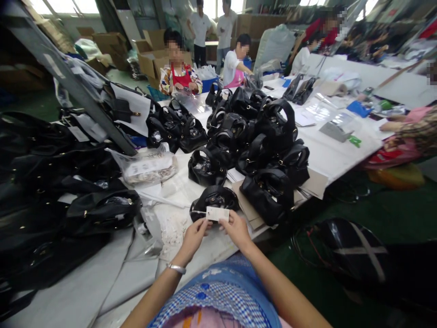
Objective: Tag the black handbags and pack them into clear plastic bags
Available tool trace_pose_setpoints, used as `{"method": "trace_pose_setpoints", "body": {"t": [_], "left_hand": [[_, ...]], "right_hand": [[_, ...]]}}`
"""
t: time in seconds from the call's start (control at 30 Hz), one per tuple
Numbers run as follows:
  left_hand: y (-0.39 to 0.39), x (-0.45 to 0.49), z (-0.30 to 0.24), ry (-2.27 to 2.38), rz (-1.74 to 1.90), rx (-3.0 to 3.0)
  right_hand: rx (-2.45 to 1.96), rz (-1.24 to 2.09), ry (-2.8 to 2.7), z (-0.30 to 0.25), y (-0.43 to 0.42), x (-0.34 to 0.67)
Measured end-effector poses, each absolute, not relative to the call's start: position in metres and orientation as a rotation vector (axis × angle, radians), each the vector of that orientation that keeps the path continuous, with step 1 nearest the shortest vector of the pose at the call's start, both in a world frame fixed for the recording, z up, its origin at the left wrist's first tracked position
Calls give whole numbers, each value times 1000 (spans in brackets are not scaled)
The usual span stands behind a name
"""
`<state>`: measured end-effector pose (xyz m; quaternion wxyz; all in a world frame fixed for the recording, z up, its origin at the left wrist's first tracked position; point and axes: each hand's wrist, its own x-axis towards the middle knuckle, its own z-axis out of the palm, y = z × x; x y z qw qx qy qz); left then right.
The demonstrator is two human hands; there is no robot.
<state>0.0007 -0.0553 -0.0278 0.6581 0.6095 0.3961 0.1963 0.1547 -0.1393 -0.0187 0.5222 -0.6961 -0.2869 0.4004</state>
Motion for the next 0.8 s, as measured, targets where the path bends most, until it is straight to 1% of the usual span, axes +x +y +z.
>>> {"method": "trace_pose_setpoints", "body": {"t": [0.1,0.2,0.3,0.4,0.47,0.6,0.7,0.8], "left_hand": [[-48,1,-21,970,556,1780],[-45,8,-17,904,700,2101],[-44,24,-21,732,610,2398],[-44,42,-27,707,446,2625],[-43,51,-26,746,369,2729],[-42,59,-19,744,209,2898],[-44,60,-16,729,81,2964],[-47,61,-14,815,-55,2956]], "right_hand": [[-1623,998,-619,-25,-128,174],[-1585,1100,-571,-36,-116,180],[-1561,1145,-589,-45,-109,181],[-1559,1128,-676,-47,-110,185],[-1679,1004,-883,-46,-113,193],[-2144,677,-1439,-38,-122,213],[-2339,630,-1667,-33,-128,223],[-2420,624,-1698,-30,-134,225]]}}
